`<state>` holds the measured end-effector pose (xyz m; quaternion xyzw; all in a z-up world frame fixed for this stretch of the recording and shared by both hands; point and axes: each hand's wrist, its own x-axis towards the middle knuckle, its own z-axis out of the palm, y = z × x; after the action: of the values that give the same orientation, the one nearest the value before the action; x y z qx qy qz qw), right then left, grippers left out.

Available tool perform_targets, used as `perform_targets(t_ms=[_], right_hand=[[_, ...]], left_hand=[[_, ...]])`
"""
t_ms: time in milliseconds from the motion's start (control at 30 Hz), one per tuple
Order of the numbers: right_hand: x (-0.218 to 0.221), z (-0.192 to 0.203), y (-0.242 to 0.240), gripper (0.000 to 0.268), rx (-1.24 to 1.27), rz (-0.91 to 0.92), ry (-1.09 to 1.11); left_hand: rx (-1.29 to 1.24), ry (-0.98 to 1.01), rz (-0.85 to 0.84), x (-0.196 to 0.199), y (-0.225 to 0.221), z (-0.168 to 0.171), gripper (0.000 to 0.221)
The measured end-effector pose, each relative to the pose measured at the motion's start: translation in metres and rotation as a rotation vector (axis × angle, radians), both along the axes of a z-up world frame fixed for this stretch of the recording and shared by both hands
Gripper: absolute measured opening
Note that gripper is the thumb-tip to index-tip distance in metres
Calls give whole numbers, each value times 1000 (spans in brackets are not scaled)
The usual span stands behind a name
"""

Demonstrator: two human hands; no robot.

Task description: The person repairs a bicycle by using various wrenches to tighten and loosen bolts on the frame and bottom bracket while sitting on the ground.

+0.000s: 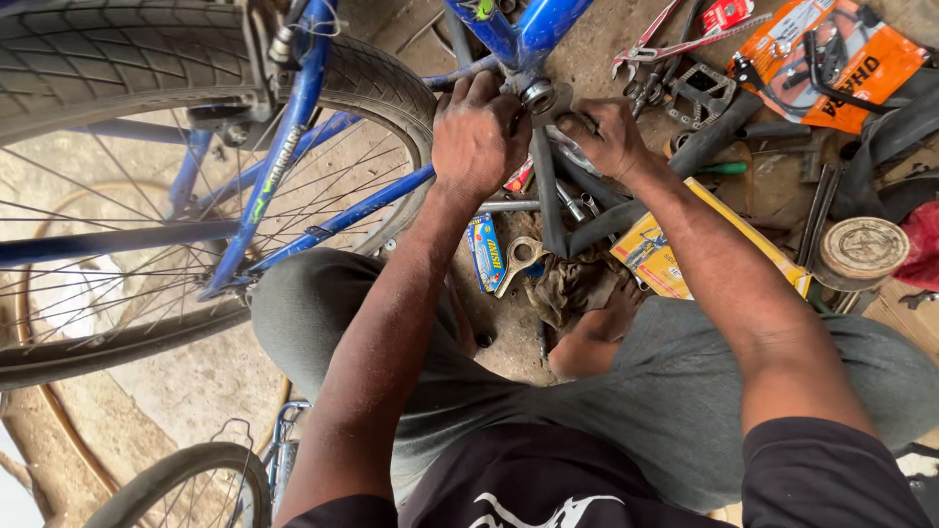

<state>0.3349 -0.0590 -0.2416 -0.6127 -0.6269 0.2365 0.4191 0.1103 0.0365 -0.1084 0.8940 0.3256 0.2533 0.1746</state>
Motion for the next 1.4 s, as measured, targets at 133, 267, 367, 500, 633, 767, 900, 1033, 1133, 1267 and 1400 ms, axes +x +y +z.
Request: perform_targets(t_ms=[133,267,367,500,633,767,900,1033,1133,1267,1400], right_hand=[[1,-8,2,72,-11,30,30],[14,-23,7,72,-139,-47,-193],[23,-23,7,75,-71,18,-170],[23,-22,11,64,9,60,-198],[27,-25,7,48,-9,79,-262],[46,-12,20,39,-48,107,-536],[54,23,23,43,-99,188,-642],[50,72,32,50,-486,258,-909],[55,91,33,54,-352,277,-993],[58,85,28,57,-83,239,-999],[67,80,25,58,-160,319,-1111]], left_hand=[[63,-6,1,3,0,-3,17],[98,-19,8,6,-1,-4,16],[86,4,14,6,-1,-5,14],[88,4,20,6,0,-6,13],[104,-27,31,7,-2,-8,15],[93,-2,38,5,0,-8,17],[192,-71,28,7,-1,-9,21],[118,-21,22,9,2,-13,19],[122,-17,32,6,-2,-16,21],[164,-73,20,9,-3,-12,26],[114,-45,21,10,-4,-13,25]])
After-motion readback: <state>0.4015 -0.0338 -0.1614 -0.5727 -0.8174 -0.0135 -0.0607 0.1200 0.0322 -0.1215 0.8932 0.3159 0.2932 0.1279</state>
